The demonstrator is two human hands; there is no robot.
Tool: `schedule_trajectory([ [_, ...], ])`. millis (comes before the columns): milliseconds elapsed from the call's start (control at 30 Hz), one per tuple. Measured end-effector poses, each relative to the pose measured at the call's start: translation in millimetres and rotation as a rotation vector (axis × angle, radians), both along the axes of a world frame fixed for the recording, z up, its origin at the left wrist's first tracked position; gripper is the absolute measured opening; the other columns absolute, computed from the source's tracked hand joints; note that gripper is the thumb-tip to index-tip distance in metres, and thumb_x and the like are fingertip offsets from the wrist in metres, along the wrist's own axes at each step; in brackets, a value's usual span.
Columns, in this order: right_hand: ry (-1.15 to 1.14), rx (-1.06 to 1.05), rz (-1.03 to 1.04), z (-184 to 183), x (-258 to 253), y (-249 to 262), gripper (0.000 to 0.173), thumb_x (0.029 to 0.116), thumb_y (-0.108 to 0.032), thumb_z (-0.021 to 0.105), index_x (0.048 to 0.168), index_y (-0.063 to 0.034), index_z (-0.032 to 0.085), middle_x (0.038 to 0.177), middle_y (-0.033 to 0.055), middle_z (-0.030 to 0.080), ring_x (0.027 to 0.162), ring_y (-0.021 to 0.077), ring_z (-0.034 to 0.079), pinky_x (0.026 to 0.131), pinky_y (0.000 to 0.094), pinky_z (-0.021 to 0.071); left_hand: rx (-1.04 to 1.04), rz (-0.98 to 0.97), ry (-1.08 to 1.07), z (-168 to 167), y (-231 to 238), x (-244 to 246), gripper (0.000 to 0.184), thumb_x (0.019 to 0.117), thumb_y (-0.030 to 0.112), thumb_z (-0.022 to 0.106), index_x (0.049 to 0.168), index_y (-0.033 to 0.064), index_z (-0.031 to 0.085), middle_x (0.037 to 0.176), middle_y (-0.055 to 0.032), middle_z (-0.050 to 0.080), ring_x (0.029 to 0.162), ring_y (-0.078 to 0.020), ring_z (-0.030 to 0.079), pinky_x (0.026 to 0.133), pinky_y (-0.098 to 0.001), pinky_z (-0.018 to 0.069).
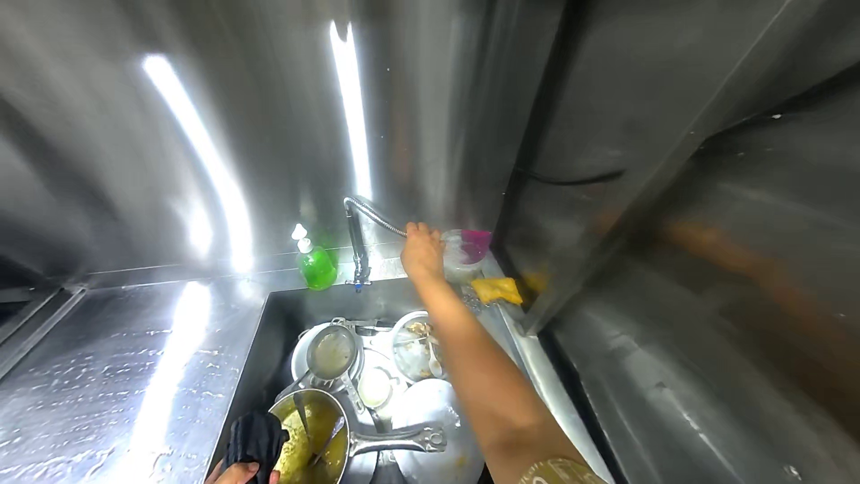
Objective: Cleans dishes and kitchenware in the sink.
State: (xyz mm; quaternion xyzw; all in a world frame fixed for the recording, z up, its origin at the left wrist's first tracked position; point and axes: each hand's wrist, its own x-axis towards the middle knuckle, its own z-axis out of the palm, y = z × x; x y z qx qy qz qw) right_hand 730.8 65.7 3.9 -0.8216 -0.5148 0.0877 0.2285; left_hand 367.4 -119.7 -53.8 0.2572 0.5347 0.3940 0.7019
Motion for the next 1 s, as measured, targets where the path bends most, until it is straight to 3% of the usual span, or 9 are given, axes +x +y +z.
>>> schedule_trajectory([
  [300,0.465,-0.21,0.271,8,-75,-40,0.046,0.106,-0.027,0.056,0.143,-0.0023,0.046,0.118,0.0254,0.065,0.109,0.0408,0.066,0.093,0.0584,0.0508,-0.015,0.092,0.016,8,2,20,0.03,0.094,0.003,0.044,0.124,0.0031,0.047,0.083,-0.0117,0.065,0.065,-0.0179,0.068,0.056,-0.03,0.0588],
  [500,0.694,0.073,0.263,-27,-81,-48,0.074,0.0885,-0.019,0.081,0.148,0.001,0.041,0.131,0.0279,0.058,0.114,0.0399,0.062,0.097,0.0579,0.0501,0.245,0.069,0.07,50,36,51,0.041,0.0934,0.0,0.049,0.134,0.0005,0.044,0.095,-0.0175,0.067,0.076,-0.0235,0.07,0.068,-0.0356,0.0615],
  [600,0.716,0.11,0.277,-33,-79,-55,0.078,0.0884,-0.014,0.081,0.153,-0.0016,0.038,0.132,0.0286,0.058,0.114,0.0398,0.062,0.098,0.0569,0.0491,0.351,0.051,0.069,69,52,69,0.04,0.0945,-0.001,0.049,0.134,0.0027,0.045,0.097,-0.0156,0.067,0.076,-0.0217,0.07,0.068,-0.0351,0.0616],
  [700,0.951,0.193,0.329,-41,-62,-58,0.069,0.0981,-0.019,0.069,0.156,-0.0075,0.034,0.123,0.0208,0.061,0.103,0.0257,0.061,0.091,0.0454,0.051,0.404,0.037,0.062,80,56,78,0.041,0.0939,-0.001,0.05,0.134,0.0048,0.046,0.097,-0.0146,0.068,0.077,-0.0209,0.07,0.068,-0.0343,0.0614],
  [767,1.159,0.17,0.375,-43,-43,-61,0.051,0.11,-0.031,0.042,0.156,-0.0105,0.035,0.131,0.016,0.06,0.111,0.022,0.062,0.095,0.0435,0.0517,0.408,0.039,0.075,80,52,75,0.045,0.0903,0.002,0.054,0.134,0.0042,0.047,0.096,-0.0155,0.069,0.078,-0.022,0.071,0.069,-0.0348,0.0619],
  [833,1.211,0.137,0.334,-55,-29,-46,0.058,0.1116,-0.046,0.017,0.151,-0.0086,0.039,0.124,0.0122,0.063,0.104,0.0191,0.066,0.088,0.0395,0.0549,0.388,0.06,0.121,76,41,68,0.051,0.0852,0.006,0.058,0.134,0.0025,0.046,0.095,-0.0149,0.069,0.078,-0.0222,0.072,0.071,-0.0353,0.0625],
  [933,0.976,0.092,0.263,-88,-25,-9,0.045,0.1136,-0.028,0.033,0.143,0.003,0.047,0.126,0.0278,0.062,0.109,0.0343,0.063,0.093,0.0527,0.05,0.352,0.127,0.194,62,17,56,0.062,0.0788,0.01,0.063,0.137,0.0013,0.042,0.096,-0.0113,0.07,0.078,-0.0213,0.072,0.07,-0.036,0.0631],
  [967,0.96,0.11,0.296,-105,-30,6,0.039,0.1112,-0.016,0.04,0.143,0.0049,0.047,0.123,0.0272,0.064,0.108,0.031,0.065,0.093,0.0491,0.0522,0.335,0.162,0.217,57,8,52,0.065,0.0771,0.011,0.064,0.137,0.0013,0.041,0.096,-0.0104,0.07,0.077,-0.0211,0.072,0.069,-0.0366,0.0632],
  [1000,1.079,0.128,0.321,-120,-40,20,0.038,0.1082,-0.011,0.044,0.144,0.0029,0.045,0.119,0.0167,0.064,0.101,0.0157,0.064,0.09,0.034,0.0535,0.317,0.196,0.245,53,-1,49,0.066,0.0766,0.011,0.063,0.137,0.0013,0.04,0.097,-0.0093,0.07,0.077,-0.0206,0.072,0.067,-0.0367,0.0634],
])
